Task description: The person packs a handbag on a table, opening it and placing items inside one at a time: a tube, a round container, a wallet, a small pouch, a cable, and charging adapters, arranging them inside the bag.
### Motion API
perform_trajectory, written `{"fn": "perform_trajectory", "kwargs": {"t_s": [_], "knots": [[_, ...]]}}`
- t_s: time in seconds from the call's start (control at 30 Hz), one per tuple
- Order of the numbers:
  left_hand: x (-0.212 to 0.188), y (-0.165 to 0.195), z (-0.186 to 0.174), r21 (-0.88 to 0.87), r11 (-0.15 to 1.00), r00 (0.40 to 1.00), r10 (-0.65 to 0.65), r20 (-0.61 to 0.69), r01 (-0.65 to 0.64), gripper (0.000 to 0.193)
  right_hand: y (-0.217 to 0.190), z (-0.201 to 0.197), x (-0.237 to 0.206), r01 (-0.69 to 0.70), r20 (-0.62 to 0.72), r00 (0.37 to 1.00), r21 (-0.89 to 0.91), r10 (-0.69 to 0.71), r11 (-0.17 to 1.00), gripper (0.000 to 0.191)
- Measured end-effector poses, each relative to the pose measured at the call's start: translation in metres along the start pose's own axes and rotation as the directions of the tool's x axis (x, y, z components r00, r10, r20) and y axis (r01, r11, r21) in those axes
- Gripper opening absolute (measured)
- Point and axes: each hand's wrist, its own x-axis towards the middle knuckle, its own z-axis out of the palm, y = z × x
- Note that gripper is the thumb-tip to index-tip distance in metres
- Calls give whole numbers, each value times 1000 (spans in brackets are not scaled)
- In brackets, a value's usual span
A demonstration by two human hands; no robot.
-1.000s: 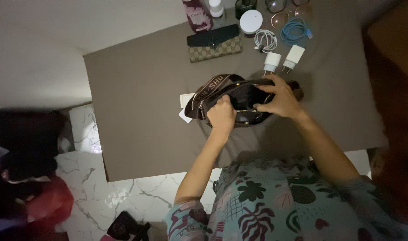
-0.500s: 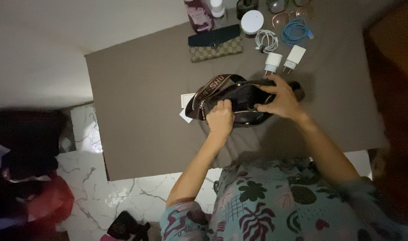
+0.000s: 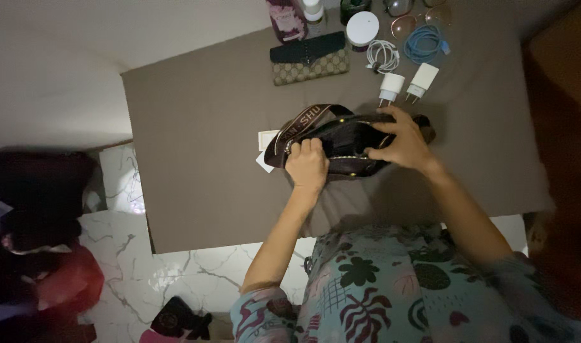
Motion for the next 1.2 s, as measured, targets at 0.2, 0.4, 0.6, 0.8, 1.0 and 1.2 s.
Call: {"fn": "perform_trajectory", "kwargs": {"t_s": [0.2,0.4,0.6,0.8,1.0,1.2], "knots": [[-1,-3,-8,-50,999,1000,1,23,0,11,-7,-1,0,-86,30,996,-7,86,996,74],[-2,-10,-9,-32,999,999,-4,45,5,14,-12,0,0,-64,51,997,-28,66,998,69],[-5,-15,-5,-69,997,998,-36,56,40,19,-14,3,2,-89,62,994,-25,90,996,69],[-6,-16,-12,-124,989,995,-80,56,87,16,-11,2,1,-63,34,997,1,63,998,65],[-5,-20,-17,-216,972,995,-83,62,94,13,-6,6,0,-62,43,997,12,61,998,65],[5,-21,-22,-266,955,991,-113,72,128,10,-1,1,6,-15,36,999,-10,15,1000,66]]}}
